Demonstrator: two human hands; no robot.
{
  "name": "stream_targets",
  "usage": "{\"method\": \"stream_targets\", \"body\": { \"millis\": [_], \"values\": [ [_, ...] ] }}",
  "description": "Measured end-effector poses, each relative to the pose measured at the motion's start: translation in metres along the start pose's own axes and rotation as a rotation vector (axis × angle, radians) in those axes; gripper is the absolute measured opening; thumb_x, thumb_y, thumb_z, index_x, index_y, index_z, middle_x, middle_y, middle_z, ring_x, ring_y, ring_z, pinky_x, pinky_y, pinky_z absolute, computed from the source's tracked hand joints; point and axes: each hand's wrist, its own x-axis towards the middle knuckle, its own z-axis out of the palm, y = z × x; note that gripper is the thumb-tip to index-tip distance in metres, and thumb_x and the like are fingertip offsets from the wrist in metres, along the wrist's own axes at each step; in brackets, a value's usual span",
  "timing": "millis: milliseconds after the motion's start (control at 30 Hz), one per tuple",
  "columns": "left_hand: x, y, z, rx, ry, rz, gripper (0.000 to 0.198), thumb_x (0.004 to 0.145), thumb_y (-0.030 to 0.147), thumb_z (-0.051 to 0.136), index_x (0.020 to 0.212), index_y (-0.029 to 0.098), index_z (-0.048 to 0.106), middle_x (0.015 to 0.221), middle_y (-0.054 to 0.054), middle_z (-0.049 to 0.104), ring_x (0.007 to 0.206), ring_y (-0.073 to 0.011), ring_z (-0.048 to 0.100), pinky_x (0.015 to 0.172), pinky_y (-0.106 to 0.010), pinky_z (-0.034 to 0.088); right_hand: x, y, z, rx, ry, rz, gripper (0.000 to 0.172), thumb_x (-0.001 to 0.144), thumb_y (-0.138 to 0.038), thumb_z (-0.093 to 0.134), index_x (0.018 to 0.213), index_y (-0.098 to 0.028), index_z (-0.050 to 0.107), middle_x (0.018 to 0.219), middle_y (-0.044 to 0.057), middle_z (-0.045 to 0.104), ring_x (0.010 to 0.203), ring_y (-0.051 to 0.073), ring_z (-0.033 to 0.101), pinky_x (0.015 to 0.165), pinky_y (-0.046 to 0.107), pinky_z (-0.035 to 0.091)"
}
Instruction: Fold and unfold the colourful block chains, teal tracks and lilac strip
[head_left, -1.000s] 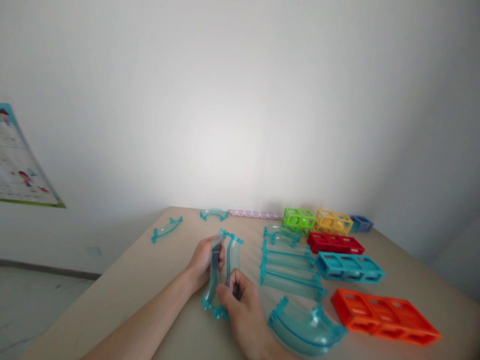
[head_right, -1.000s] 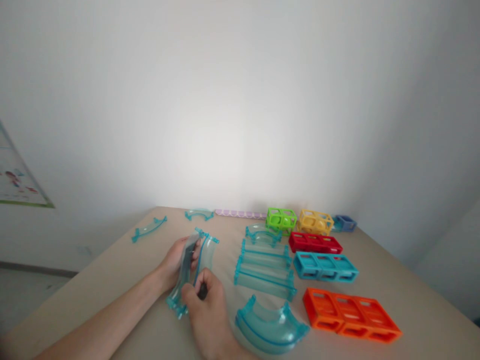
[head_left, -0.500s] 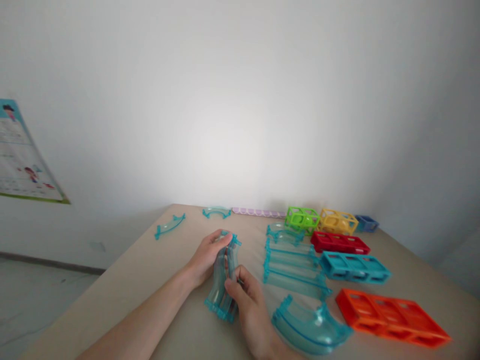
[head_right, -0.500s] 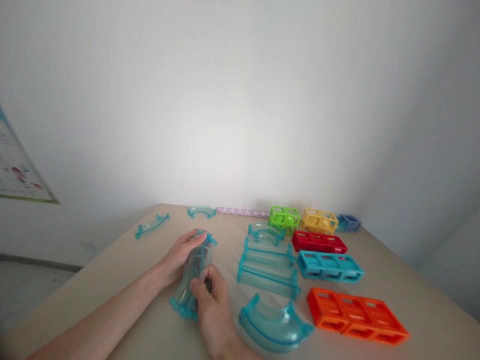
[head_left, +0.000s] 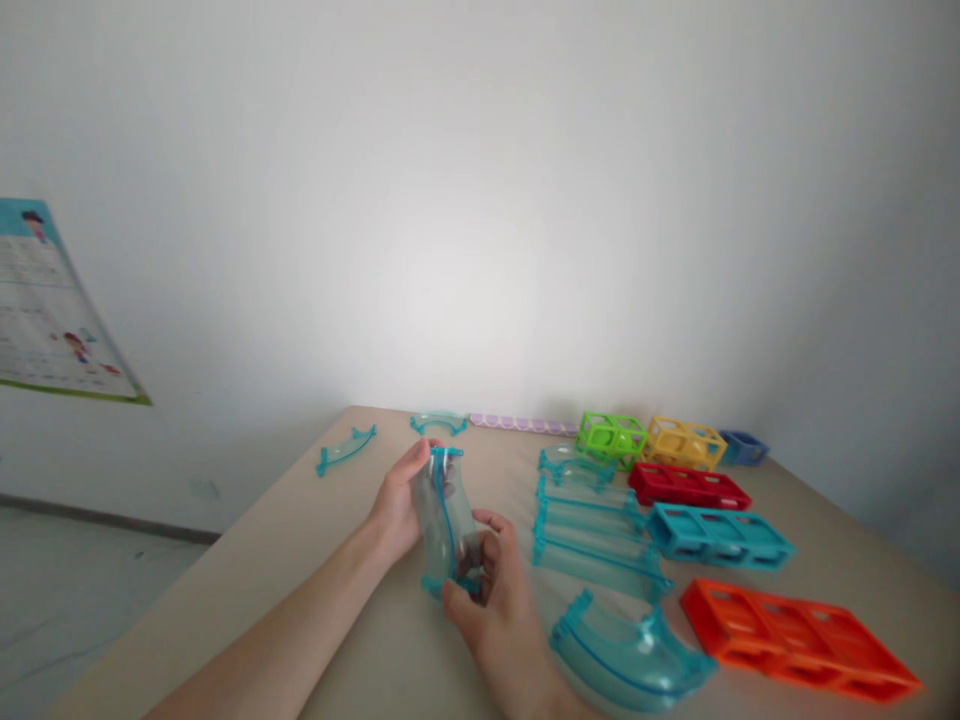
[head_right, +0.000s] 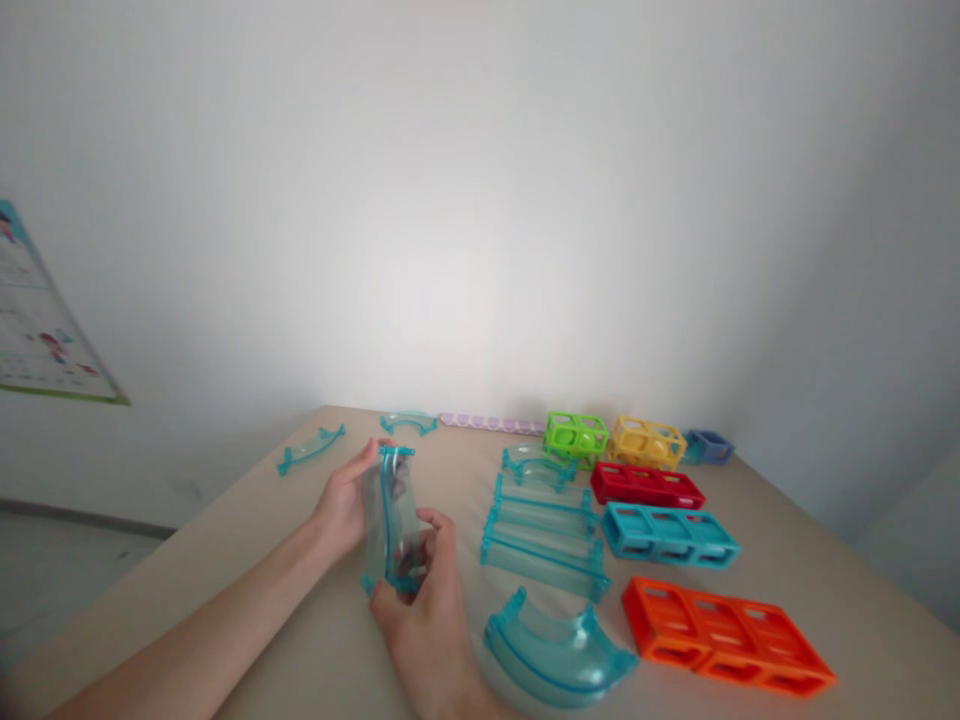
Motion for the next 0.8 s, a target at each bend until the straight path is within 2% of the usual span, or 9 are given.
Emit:
{"method": "stream_targets", "body": {
  "millis": [133, 300, 400, 467, 533, 600, 667, 733, 800],
  "values": [
    [-0.002, 0.004, -0.002, -0.086, 0.007, -0.015, 0.017, 0.081, 0.031, 0.063, 0.090, 0.016, 0.063, 0.078, -0.007, 0.070, 0.065, -0.0177, 0.066, 0.063, -0.031, 0.054, -0.001, 0.001, 0.001, -0.027, -0.004, -0.019, 0.059, 0.066, -0.011, 0.057, 0.121, -0.022, 0.038, 0.087, -0.001, 0.052, 0.080, 0.017, 0.053, 0.065, 0.027, 0.042],
    [0.002, 0.006, -0.002, -0.112, 0.048, -0.007, 0.014, 0.083, 0.027, 0.059, 0.086, 0.015, 0.064, 0.075, -0.007, 0.069, 0.066, -0.0187, 0.066, 0.062, -0.032, 0.055, 0.000, 0.006, -0.002, -0.041, 0.041, -0.088, 0.058, 0.069, -0.011, 0.057, 0.123, -0.022, 0.042, 0.094, 0.002, 0.056, 0.084, 0.017, 0.055, 0.070, 0.029, 0.045],
    [0.012, 0.010, -0.007, -0.122, 0.178, 0.121, 0.008, 0.082, 0.022, 0.059, 0.080, 0.015, 0.062, 0.069, -0.004, 0.066, 0.060, -0.0153, 0.064, 0.060, -0.028, 0.053, 0.001, 0.010, -0.005, -0.059, 0.129, -0.161, 0.062, 0.071, -0.013, 0.059, 0.129, -0.024, 0.042, 0.117, 0.007, 0.054, 0.106, 0.022, 0.052, 0.081, 0.033, 0.046],
    [0.020, 0.013, -0.016, -0.119, 0.258, 0.221, 0.008, 0.082, 0.021, 0.059, 0.076, 0.017, 0.059, 0.065, -0.001, 0.064, 0.057, -0.0127, 0.062, 0.060, -0.026, 0.052, 0.000, 0.011, -0.006, -0.098, 0.147, -0.169, 0.065, 0.070, -0.014, 0.061, 0.132, -0.025, 0.041, 0.125, 0.008, 0.050, 0.114, 0.024, 0.048, 0.085, 0.035, 0.046],
    [0.029, 0.016, -0.026, -0.102, 0.311, 0.292, 0.010, 0.082, 0.021, 0.060, 0.073, 0.018, 0.056, 0.061, 0.002, 0.061, 0.055, -0.0104, 0.059, 0.058, -0.022, 0.049, -0.003, 0.011, -0.005, -0.126, 0.098, -0.110, 0.065, 0.070, -0.013, 0.059, 0.131, -0.024, 0.041, 0.121, 0.009, 0.052, 0.106, 0.023, 0.052, 0.082, 0.034, 0.047],
    [0.034, 0.017, -0.032, -0.064, 0.359, 0.372, 0.012, 0.079, 0.019, 0.062, 0.071, 0.018, 0.054, 0.059, 0.004, 0.059, 0.052, -0.0078, 0.056, 0.057, -0.019, 0.047, -0.005, 0.009, -0.003, -0.136, -0.007, -0.043, 0.061, 0.070, -0.012, 0.056, 0.128, -0.022, 0.042, 0.111, 0.007, 0.054, 0.089, 0.019, 0.055, 0.073, 0.032, 0.047],
    [0.035, 0.016, -0.033, -0.004, 0.376, 0.446, 0.014, 0.075, 0.015, 0.066, 0.070, 0.019, 0.054, 0.060, 0.006, 0.058, 0.053, -0.0064, 0.055, 0.059, -0.017, 0.045, -0.007, 0.007, -0.001, -0.167, -0.109, -0.035, 0.056, 0.069, -0.009, 0.053, 0.124, -0.021, 0.045, 0.100, 0.005, 0.056, 0.079, 0.017, 0.053, 0.068, 0.030, 0.045],
    [0.029, 0.014, -0.028, 0.065, 0.351, 0.489, 0.016, 0.068, 0.012, 0.072, 0.073, 0.018, 0.058, 0.066, 0.005, 0.061, 0.060, -0.0074, 0.057, 0.063, -0.018, 0.045, -0.009, 0.006, -0.001, -0.220, -0.180, -0.067, 0.054, 0.067, -0.006, 0.052, 0.118, -0.022, 0.048, 0.092, 0.002, 0.056, 0.076, 0.016, 0.052, 0.067, 0.028, 0.043],
    [0.019, 0.011, -0.020, 0.180, 0.266, 0.514, 0.024, 0.061, 0.010, 0.078, 0.079, 0.018, 0.065, 0.079, 0.001, 0.065, 0.074, -0.0110, 0.061, 0.072, -0.019, 0.047, -0.010, 0.006, -0.001, -0.265, -0.229, -0.088, 0.052, 0.066, -0.005, 0.052, 0.115, -0.022, 0.050, 0.085, 0.000, 0.056, 0.074, 0.015, 0.051, 0.066, 0.027, 0.041]
  ]
}}
